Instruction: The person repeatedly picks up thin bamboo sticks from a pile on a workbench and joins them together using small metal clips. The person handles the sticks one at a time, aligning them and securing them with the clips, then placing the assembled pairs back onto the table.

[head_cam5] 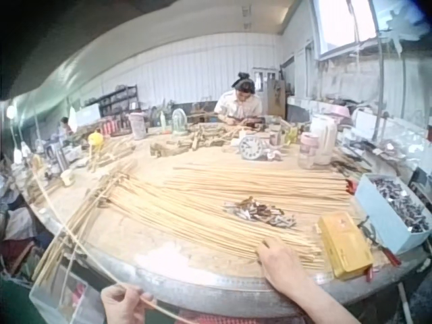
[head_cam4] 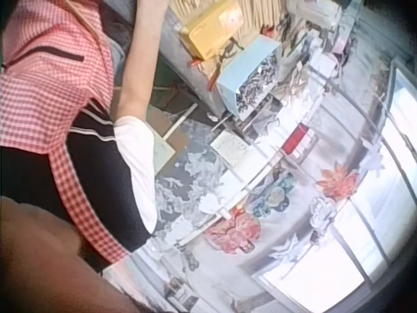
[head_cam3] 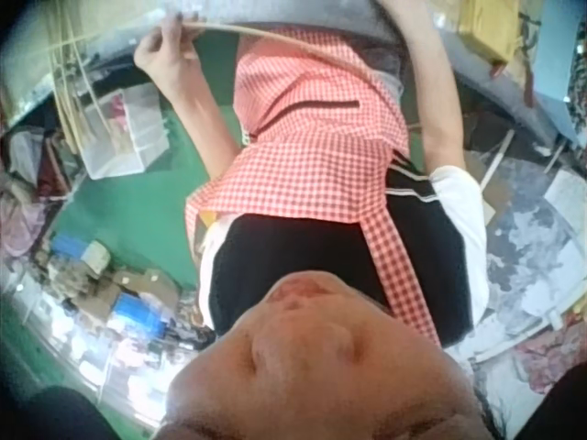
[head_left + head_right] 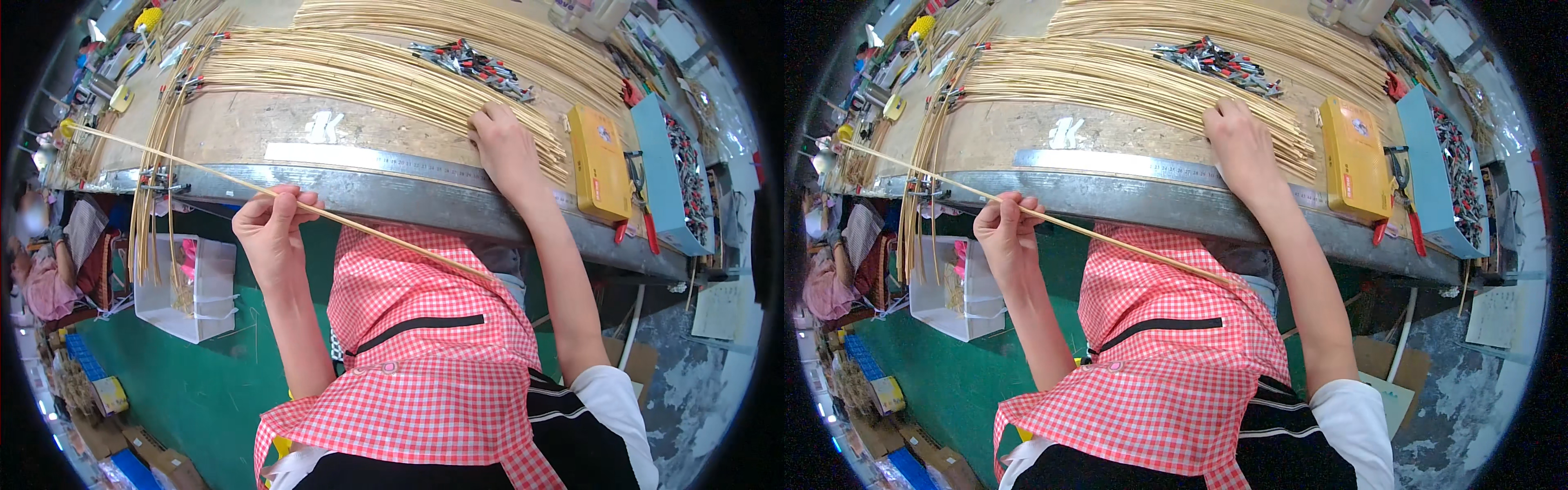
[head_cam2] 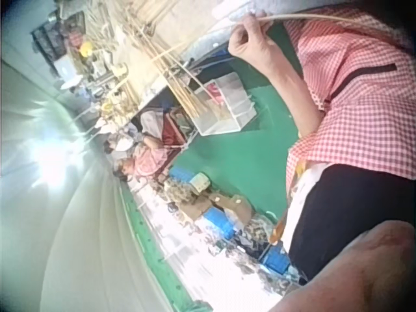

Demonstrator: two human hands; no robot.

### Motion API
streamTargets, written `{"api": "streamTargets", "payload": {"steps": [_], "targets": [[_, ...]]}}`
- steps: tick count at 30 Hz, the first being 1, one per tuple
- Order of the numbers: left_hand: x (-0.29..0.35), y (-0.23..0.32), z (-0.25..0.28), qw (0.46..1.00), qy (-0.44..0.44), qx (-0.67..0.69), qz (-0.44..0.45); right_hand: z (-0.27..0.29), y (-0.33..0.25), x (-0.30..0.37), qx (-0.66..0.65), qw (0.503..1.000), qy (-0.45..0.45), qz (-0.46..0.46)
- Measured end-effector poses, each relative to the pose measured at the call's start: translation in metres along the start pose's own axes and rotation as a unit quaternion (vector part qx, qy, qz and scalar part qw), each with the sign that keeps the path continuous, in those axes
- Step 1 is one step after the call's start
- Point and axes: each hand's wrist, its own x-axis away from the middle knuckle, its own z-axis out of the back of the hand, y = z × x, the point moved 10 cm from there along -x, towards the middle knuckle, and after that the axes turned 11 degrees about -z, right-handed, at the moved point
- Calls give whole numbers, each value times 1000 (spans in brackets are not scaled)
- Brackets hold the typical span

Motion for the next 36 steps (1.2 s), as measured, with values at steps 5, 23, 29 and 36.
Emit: {"api": "streamTargets", "payload": {"steps": [5,23,29,36], "targets": [[-1,-1,0,1000,-13,9,0,-4,-7,-3,65,998,-9,15],[5,-10,-16,999,-25,-9,21,62,8,51,-118,981,120,-99],[12,-15,-18,999,-24,-7,27,79,-26,56,-294,951,57,-82],[12,-12,-23,999,-33,10,26,56,-87,81,-407,911,-63,-18]]}}
